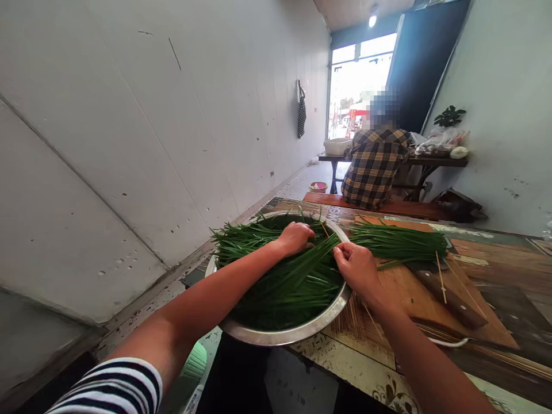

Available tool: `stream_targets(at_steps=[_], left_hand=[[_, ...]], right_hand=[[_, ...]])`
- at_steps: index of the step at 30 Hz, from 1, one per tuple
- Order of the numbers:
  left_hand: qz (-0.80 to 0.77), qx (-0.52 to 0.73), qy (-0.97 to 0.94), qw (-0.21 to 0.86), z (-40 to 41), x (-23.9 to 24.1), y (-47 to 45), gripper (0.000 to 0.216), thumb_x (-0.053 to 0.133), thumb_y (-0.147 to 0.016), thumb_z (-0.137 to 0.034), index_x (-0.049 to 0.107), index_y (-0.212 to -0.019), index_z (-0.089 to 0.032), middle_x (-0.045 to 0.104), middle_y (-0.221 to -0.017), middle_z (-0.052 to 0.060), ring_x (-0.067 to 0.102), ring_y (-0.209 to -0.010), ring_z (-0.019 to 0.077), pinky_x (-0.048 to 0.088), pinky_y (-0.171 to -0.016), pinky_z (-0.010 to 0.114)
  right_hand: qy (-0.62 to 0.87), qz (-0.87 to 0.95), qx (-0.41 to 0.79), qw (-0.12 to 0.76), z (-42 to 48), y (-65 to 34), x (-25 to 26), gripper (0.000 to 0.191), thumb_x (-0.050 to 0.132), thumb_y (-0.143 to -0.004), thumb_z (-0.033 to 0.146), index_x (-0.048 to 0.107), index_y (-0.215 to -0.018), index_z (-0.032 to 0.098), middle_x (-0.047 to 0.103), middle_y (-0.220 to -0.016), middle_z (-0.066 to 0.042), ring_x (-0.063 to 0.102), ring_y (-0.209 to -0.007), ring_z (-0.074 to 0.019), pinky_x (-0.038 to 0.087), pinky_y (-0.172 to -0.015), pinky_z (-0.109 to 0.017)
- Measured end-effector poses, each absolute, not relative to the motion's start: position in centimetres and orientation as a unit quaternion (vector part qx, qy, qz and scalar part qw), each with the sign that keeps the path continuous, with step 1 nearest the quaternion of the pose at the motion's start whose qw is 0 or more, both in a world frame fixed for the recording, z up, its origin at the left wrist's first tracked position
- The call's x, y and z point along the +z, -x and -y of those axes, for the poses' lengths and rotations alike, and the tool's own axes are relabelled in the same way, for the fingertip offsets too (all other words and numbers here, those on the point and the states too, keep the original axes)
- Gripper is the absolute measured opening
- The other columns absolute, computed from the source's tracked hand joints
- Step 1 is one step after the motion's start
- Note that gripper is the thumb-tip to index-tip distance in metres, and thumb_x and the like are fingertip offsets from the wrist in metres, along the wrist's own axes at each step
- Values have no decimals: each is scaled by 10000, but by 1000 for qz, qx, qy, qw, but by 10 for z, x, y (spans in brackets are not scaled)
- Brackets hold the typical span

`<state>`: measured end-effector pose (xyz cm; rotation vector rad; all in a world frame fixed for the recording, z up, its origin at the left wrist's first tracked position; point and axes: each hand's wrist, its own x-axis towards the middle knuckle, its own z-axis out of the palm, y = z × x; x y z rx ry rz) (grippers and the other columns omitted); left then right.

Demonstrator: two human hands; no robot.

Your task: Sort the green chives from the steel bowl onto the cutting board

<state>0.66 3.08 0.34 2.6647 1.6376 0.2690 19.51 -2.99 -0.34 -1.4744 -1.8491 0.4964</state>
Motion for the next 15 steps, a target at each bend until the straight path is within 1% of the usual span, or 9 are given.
stream_targets(at_steps=[1, 3, 7, 9, 11, 13, 15], left_hand=[[-529, 83, -844, 5, -30, 6, -8, 189, 636, -723, -264, 731, -860, -177, 674, -953, 110, 604, -951, 274, 425, -871, 394], [-551, 104, -827, 49, -30, 10, -8, 172, 630, -727, -241, 731, -841, -162, 686, -924, 95, 616, -899, 235, 448, -834, 343], [-574, 236, -759, 198, -37, 11, 0, 184, 636, -728, -268, 728, -820, -137, 699, -804, 59, 613, -751, 154, 474, -729, 252], [-577, 310, -709, 262, -41, 9, 3, 183, 661, -699, -261, 720, -799, -119, 695, -758, 54, 603, -694, 133, 478, -687, 237], [-572, 366, -652, 336, -43, 8, 5, 160, 660, -689, -214, 704, -792, -100, 686, -717, 50, 593, -643, 113, 478, -657, 228], [-558, 401, -601, 408, -42, 9, 5, 138, 636, -698, -159, 687, -803, -87, 672, -676, 40, 576, -593, 91, 474, -636, 220], [-542, 424, -568, 451, -41, 12, 4, 122, 619, -709, -133, 674, -805, -81, 653, -631, 25, 555, -553, 73, 464, -618, 211]], right_hand=[[571, 715, 192, 355, 30, -195, -3, 304, 458, -762, 396, 660, -696, 179, 659, -628, -22, 579, -580, -138, 366, -526, -233], [572, 713, 194, 357, 31, -195, -1, 302, 456, -758, 395, 657, -686, 181, 649, -611, -17, 572, -569, -135, 364, -522, -231], [571, 713, 197, 356, 33, -194, 1, 308, 447, -753, 404, 643, -655, 187, 630, -587, -13, 554, -550, -133, 355, -506, -231], [572, 713, 198, 355, 33, -194, 1, 312, 443, -753, 409, 637, -648, 188, 626, -585, -14, 551, -552, -135, 351, -503, -233], [570, 715, 199, 353, 33, -194, 0, 312, 442, -752, 409, 637, -652, 187, 624, -584, -16, 549, -554, -137, 353, -506, -236], [568, 717, 200, 353, 33, -194, 0, 310, 441, -751, 407, 638, -661, 185, 628, -594, -18, 549, -558, -138, 356, -512, -237], [566, 718, 200, 352, 33, -194, 0, 311, 440, -753, 407, 640, -668, 184, 634, -605, -22, 552, -563, -139, 356, -517, -238]])
